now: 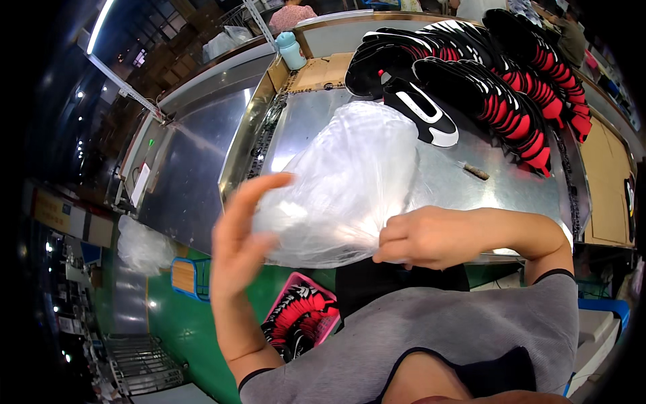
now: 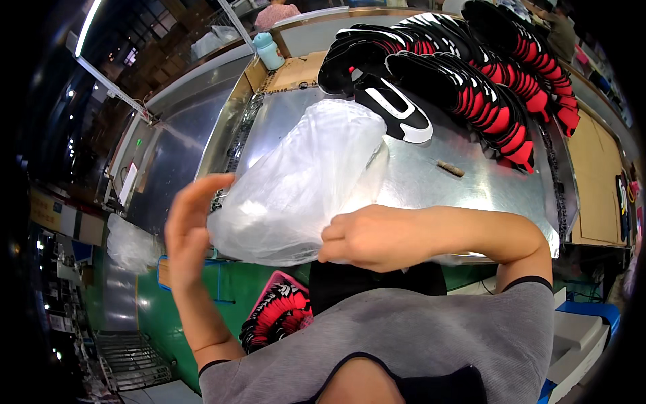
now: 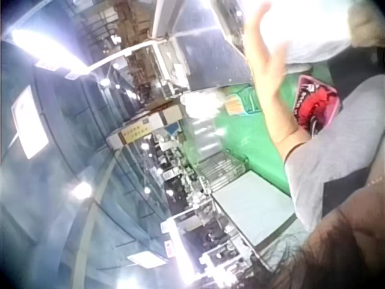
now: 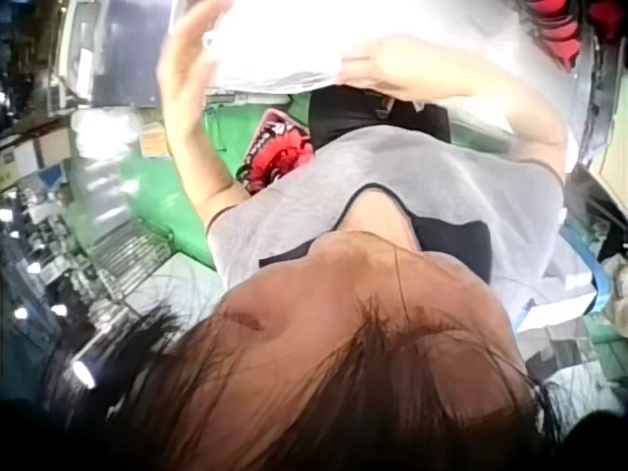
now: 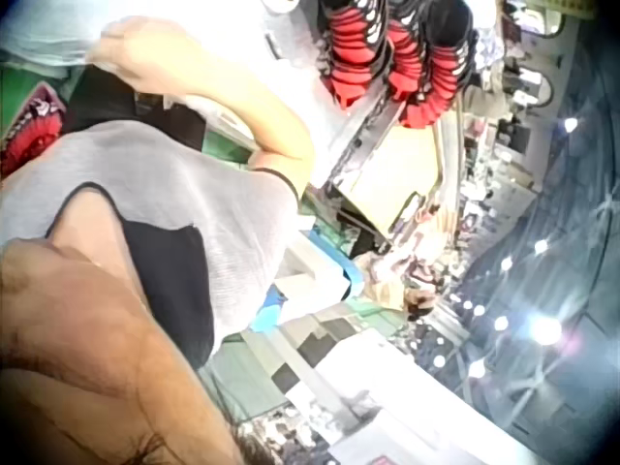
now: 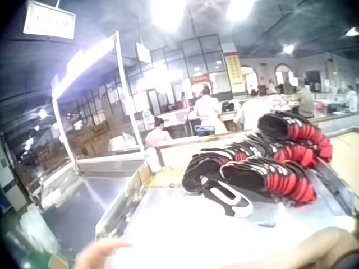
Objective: The person laces shoe uppers using a tool, places a stack of shoe uppers into a basket, unpacks bundles of laces from a plastic bag onto the table, and threads laces through shoe uppers.
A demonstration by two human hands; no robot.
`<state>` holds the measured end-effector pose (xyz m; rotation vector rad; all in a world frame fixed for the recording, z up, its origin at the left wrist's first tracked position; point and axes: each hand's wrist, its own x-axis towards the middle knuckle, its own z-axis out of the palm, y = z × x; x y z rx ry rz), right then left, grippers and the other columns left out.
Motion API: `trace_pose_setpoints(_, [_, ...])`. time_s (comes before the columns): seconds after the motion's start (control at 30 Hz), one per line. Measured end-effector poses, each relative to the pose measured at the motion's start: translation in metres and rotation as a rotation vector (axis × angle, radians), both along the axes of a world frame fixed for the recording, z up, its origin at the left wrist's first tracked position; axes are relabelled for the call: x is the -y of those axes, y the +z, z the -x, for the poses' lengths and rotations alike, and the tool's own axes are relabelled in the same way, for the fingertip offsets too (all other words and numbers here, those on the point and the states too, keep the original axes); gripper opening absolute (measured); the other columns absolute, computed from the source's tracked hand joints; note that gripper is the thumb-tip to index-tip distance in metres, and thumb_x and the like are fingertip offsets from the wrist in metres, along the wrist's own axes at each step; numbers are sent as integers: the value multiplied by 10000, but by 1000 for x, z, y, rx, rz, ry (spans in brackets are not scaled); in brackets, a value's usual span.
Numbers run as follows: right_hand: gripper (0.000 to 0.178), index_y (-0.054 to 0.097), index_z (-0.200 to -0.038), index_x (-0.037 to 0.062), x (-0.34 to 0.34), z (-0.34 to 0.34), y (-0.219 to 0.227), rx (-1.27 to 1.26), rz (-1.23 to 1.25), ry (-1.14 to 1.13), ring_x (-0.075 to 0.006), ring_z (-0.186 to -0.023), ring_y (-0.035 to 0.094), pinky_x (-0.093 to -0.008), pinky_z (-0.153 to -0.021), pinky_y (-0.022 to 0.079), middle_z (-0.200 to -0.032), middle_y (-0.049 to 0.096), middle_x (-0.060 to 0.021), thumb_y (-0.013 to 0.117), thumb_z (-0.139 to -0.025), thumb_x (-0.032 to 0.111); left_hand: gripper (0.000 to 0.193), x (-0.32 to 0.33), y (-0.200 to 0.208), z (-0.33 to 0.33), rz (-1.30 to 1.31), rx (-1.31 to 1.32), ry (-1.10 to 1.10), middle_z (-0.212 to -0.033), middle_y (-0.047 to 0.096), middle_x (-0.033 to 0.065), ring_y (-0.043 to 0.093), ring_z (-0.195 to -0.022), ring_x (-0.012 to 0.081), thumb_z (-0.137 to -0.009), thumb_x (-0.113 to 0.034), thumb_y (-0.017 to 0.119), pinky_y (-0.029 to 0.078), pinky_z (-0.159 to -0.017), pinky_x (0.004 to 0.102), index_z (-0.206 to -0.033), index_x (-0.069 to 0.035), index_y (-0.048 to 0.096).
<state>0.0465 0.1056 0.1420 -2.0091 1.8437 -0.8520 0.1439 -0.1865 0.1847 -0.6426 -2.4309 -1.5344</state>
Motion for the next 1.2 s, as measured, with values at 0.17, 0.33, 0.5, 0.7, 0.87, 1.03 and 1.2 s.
trace_pose_setpoints(0.17, [177, 658, -1047, 51, -25, 33, 42, 514, 285, -514, -94, -713, 647, -239, -593, 485, -882, 691, -33, 616, -920, 166, 724, -55, -43, 24, 950, -176, 62, -1370, 496, 206, 474, -1259, 372, -775, -274, 760, 344, -1079, 445, -1396, -68, 450])
trace_pose_setpoints(0.33, [240, 653, -1087, 50, -59, 107, 73, 537, 477, -757, -49, -820, 596, -185, -682, 449, -917, 658, -21, 624, -928, 227, 288, 6, -63, 62, 197, 30, 435, -917, 694, 104, 626, -836, 162, -820, -21, 593, 473, -762, 268, -1103, -3, 644])
trace_pose_setpoints(0.5, [258, 615, -1127, 4, -27, 76, 74, -664, 957, -625, -245, -993, 604, -308, -887, 467, -1080, 642, -104, 630, -876, 60, 186, -3, -23, 81, -205, 195, 418, -785, 640, 14, 523, -674, 74, -886, -67, 503, 420, -640, 225, -943, 3, 665])
trace_pose_setpoints(0.7, [272, 582, -1194, 74, 68, 119, -50, -293, -72, -372, -314, -1142, 579, -410, -941, 485, -1232, 600, -171, 499, -959, 183, 300, -11, -5, 84, -401, 91, 286, -758, 636, 25, 501, -642, 68, -992, -193, 468, 397, -609, 220, -993, -2, 699])
trace_pose_setpoints(0.87, [375, 555, -1297, 113, 57, 213, -8, -715, -542, -791, -337, -1162, 573, -415, -997, 445, -1262, 592, -167, 531, -940, 225, 382, -17, 8, 86, -334, 154, 266, -779, 663, 46, 535, -653, 77, -1011, -332, 472, 403, -600, 216, -1005, -25, 698])
trace_pose_setpoints(1.03, [283, 604, -1146, 49, 116, 156, -27, -344, -541, -492, -364, -1113, 595, -437, -935, 467, -1176, 625, -206, 479, -896, 87, 407, -7, -5, 75, -386, 177, 243, -826, 676, 73, 557, -673, 102, -1015, -330, 452, 440, -626, 235, -1088, 9, 664])
trace_pose_setpoints(1.2, [208, 655, -1010, 24, 137, 126, -85, -303, -319, -327, -364, -1029, 642, -414, -870, 510, -1058, 674, -192, 522, -853, 53, 425, 4, -9, 46, -436, 194, 247, -1041, 669, 153, 626, -798, 163, -1009, -312, 451, 505, -733, 281, -1141, 58, 613])
